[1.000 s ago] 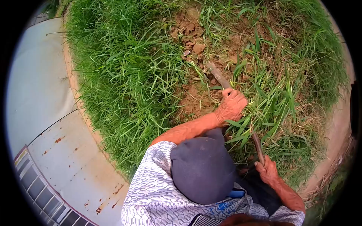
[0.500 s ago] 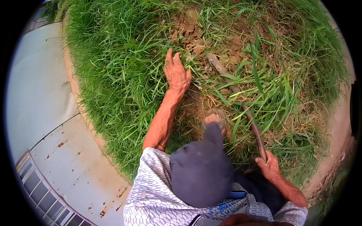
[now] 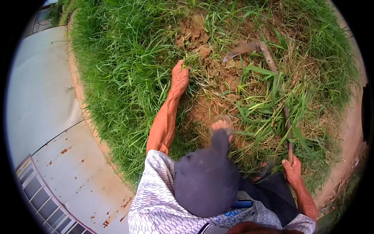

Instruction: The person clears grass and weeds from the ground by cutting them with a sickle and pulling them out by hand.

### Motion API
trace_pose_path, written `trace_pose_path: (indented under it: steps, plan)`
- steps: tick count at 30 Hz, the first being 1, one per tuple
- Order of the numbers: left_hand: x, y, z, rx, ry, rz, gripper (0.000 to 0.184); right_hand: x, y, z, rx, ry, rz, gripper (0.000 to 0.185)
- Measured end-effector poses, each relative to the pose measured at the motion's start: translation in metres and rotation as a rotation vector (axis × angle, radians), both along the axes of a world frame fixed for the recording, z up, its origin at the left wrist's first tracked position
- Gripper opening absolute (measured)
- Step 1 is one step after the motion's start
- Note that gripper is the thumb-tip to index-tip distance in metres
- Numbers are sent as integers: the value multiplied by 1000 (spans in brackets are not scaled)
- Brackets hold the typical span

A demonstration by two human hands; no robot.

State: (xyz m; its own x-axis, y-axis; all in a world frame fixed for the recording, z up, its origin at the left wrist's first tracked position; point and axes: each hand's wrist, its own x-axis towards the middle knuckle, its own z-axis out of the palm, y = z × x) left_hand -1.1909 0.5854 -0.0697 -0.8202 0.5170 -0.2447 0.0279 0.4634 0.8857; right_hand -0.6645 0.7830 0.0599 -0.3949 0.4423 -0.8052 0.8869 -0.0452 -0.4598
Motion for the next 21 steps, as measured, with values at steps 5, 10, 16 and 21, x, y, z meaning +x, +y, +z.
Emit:
trace_pose_path:
  steps: [5, 10, 16, 21]
  plan:
    - [37, 18, 28, -224, -247, -626, 32, -13, 3, 12, 71, 3, 95, 43]
    - [66, 38, 63, -230, -138, -870, 27, -126, 9, -6, 155, 231, 207, 40]
    - [4, 6, 57, -619, 547, -483, 23, -153, -27, -83, 144, 349, 520, 30]
    - [-5, -15, 51, -716, 521, -377, 22, -110, -18, 3, -72, 49, 282, 41]
